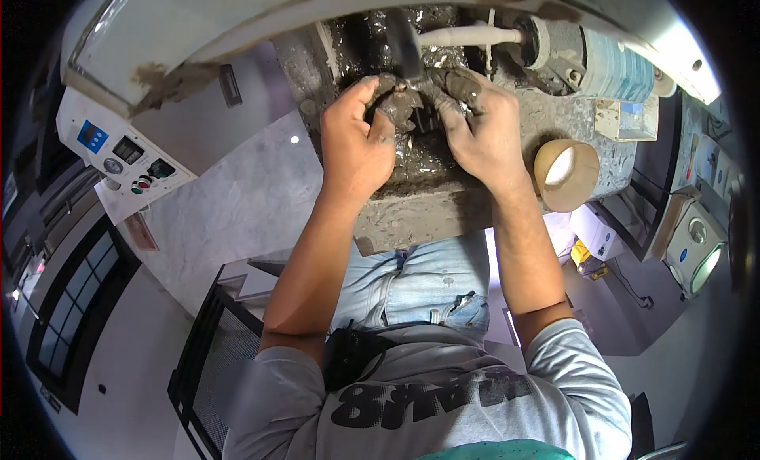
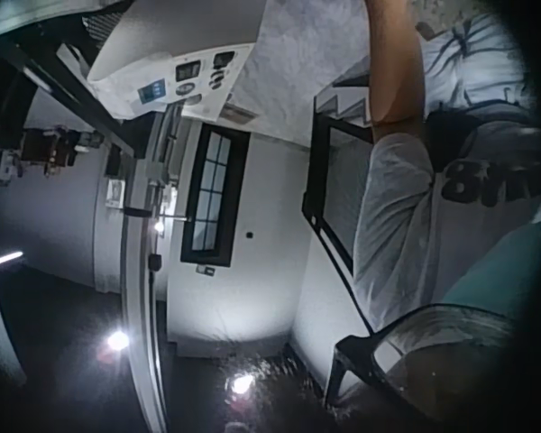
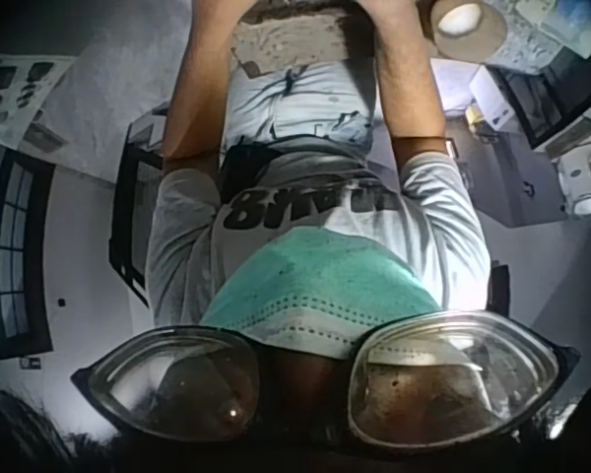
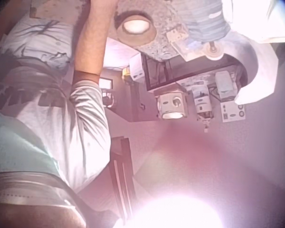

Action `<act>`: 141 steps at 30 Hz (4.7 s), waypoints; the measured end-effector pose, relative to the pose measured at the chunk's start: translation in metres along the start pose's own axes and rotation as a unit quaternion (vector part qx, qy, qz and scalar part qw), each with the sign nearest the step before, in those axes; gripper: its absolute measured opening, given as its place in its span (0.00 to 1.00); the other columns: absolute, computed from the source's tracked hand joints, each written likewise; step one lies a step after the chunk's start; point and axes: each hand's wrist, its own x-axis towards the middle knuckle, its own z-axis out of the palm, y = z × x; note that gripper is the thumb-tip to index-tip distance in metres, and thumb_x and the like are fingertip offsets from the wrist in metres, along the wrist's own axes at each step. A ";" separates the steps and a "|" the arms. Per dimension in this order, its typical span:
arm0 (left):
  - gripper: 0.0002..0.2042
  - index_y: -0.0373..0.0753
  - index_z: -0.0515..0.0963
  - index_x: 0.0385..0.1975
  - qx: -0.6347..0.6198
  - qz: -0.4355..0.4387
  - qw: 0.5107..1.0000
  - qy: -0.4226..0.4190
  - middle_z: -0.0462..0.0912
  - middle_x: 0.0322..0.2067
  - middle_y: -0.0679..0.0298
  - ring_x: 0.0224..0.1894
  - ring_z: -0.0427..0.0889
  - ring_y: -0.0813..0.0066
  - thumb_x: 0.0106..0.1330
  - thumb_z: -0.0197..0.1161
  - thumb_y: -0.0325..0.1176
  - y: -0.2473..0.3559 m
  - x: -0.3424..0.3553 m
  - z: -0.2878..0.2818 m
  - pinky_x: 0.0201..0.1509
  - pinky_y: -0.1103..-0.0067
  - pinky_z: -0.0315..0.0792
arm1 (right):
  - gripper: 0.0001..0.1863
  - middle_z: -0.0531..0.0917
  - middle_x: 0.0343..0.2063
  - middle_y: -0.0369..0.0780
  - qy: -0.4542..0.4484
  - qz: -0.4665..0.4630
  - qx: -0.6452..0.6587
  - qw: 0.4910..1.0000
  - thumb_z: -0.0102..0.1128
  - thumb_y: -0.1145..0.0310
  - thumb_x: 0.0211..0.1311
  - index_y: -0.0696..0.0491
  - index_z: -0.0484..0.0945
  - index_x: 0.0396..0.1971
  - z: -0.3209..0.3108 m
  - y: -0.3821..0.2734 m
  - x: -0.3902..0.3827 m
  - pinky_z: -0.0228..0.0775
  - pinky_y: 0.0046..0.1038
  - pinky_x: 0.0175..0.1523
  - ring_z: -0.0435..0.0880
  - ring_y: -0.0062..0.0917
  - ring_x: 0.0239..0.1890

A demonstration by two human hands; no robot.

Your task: The person uses a polishing machine to polish a pink dental prosthetic, holding and rotating the piece against the moving brush while water flows over it.

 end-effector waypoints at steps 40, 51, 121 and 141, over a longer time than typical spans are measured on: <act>0.09 0.27 0.77 0.45 -0.153 -0.057 0.985 -0.050 0.84 0.39 0.63 0.39 0.80 0.82 0.68 0.58 0.19 0.018 0.004 -0.006 0.44 0.85 0.73 | 0.11 0.82 0.31 0.50 0.012 0.005 -0.035 0.999 0.59 0.81 0.49 0.59 0.82 0.35 0.003 -0.007 0.002 0.75 0.38 0.39 0.83 0.47 0.33; 0.18 0.25 0.76 0.42 0.078 0.136 0.988 -0.004 0.81 0.37 0.50 0.38 0.83 0.63 0.51 0.49 0.10 0.019 0.011 -0.012 0.44 0.77 0.74 | 0.11 0.82 0.30 0.50 0.024 -0.013 -0.032 0.999 0.61 0.80 0.49 0.58 0.83 0.35 0.009 0.001 -0.003 0.76 0.38 0.39 0.83 0.46 0.32; 0.13 0.24 0.72 0.50 -0.059 0.050 0.997 0.030 0.81 0.46 0.56 0.45 0.79 0.78 0.66 0.54 0.14 0.008 -0.005 0.010 0.51 0.83 0.72 | 0.11 0.83 0.33 0.50 0.031 -0.008 -0.011 0.999 0.60 0.80 0.50 0.58 0.83 0.36 0.002 0.004 0.003 0.76 0.37 0.41 0.83 0.46 0.35; 0.18 0.22 0.74 0.48 -0.069 -0.012 0.997 -0.027 0.83 0.43 0.53 0.48 0.80 0.73 0.58 0.49 0.11 0.011 0.005 0.001 0.55 0.80 0.71 | 0.10 0.83 0.31 0.50 0.029 0.035 -0.031 0.998 0.62 0.79 0.51 0.59 0.82 0.35 0.003 -0.002 0.002 0.75 0.37 0.40 0.83 0.46 0.33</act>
